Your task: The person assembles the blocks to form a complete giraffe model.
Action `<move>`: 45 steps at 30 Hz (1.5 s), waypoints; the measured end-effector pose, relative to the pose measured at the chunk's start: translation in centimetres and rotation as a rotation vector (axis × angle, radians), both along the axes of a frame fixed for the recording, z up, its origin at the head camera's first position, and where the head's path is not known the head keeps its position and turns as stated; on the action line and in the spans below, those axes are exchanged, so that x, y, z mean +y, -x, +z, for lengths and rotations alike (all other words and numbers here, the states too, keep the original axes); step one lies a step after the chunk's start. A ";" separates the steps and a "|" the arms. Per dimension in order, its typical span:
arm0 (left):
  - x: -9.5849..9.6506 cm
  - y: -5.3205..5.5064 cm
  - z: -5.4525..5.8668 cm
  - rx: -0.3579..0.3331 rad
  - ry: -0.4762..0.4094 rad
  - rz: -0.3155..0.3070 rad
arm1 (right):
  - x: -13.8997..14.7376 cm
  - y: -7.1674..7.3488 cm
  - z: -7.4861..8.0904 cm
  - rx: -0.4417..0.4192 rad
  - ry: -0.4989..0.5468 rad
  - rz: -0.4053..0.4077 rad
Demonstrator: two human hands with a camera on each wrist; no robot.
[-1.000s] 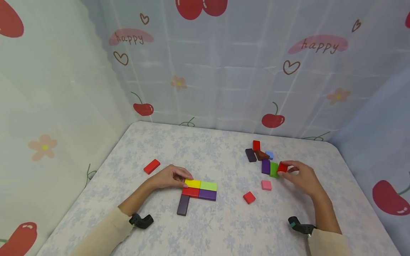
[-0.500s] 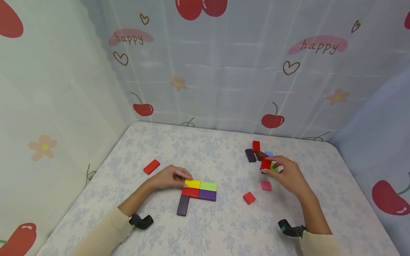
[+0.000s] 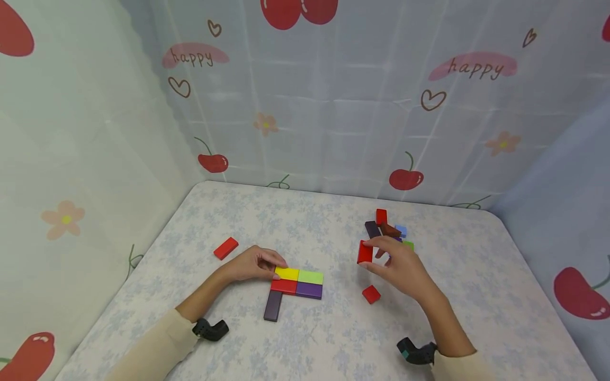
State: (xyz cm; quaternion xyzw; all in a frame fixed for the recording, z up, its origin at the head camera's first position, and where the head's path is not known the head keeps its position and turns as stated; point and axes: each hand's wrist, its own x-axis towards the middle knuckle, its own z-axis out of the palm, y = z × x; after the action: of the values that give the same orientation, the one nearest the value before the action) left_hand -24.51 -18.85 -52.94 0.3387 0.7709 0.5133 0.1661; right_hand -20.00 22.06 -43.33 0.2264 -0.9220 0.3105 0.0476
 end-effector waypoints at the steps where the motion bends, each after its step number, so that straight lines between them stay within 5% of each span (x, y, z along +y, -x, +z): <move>1: 0.0 0.0 0.0 0.000 -0.002 -0.002 | -0.3 -0.1 -0.1 -0.002 -0.009 0.003; 18: -0.2 0.2 -0.1 0.006 0.007 -0.002 | -5.6 -2.6 -0.5 0.043 -0.082 0.095; 36: 0.0 0.1 0.2 -0.011 0.010 -0.006 | -7.7 -7.1 -0.5 -0.125 -0.337 0.211; 45: 0.0 0.0 0.2 -0.016 0.003 -0.001 | -8.1 -7.9 -1.6 -0.246 -0.318 0.239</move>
State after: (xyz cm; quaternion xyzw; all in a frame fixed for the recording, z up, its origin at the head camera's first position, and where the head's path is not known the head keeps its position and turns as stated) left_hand -24.55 -18.87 -52.78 0.3348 0.7699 0.5149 0.1732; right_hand -12.06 14.00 -44.91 0.2992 -0.9248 0.1897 -0.1384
